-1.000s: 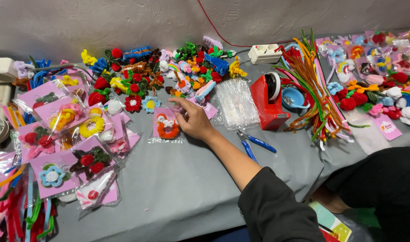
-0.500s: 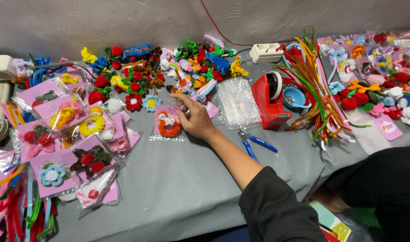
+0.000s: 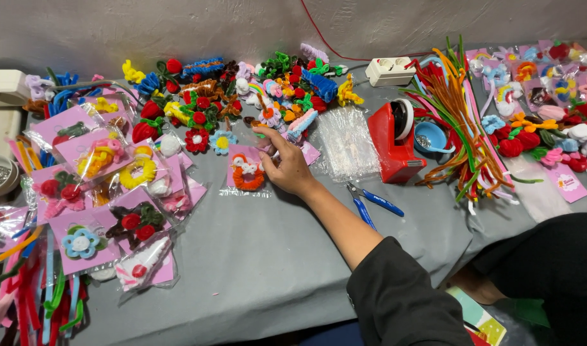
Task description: The person places small pipe-cleaner flower crafts onto cards and slides them into plastic sleeves by hand, occasionally using pliers to adjust the small ornaments before sealing them.
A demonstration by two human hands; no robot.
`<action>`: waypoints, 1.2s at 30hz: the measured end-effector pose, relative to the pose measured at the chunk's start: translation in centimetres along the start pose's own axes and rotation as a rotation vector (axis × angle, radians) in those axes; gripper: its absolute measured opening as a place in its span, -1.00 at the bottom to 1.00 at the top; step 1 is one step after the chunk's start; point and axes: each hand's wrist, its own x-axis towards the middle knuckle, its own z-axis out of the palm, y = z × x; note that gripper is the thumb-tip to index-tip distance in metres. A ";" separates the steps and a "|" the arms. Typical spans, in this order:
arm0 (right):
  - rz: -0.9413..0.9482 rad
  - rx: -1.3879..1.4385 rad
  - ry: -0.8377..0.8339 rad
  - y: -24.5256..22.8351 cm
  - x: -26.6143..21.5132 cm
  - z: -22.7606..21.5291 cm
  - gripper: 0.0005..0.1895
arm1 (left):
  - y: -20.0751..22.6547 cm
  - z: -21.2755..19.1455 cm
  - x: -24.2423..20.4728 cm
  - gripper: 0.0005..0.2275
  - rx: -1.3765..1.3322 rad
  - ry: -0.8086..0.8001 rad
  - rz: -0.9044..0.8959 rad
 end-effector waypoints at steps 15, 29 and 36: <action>0.127 0.397 0.115 -1.5 1.1 -1.6 -0.50 | 4.6 -6.2 26.8 -0.64 0.767 0.507 0.710; 0.211 0.323 0.186 -1.3 1.1 -1.0 -0.91 | -1.2 -10.9 29.1 -0.77 0.272 0.513 0.401; 0.182 0.298 0.194 -2.3 1.7 -1.6 -0.89 | 0.3 -10.4 28.7 -0.89 0.293 0.567 0.387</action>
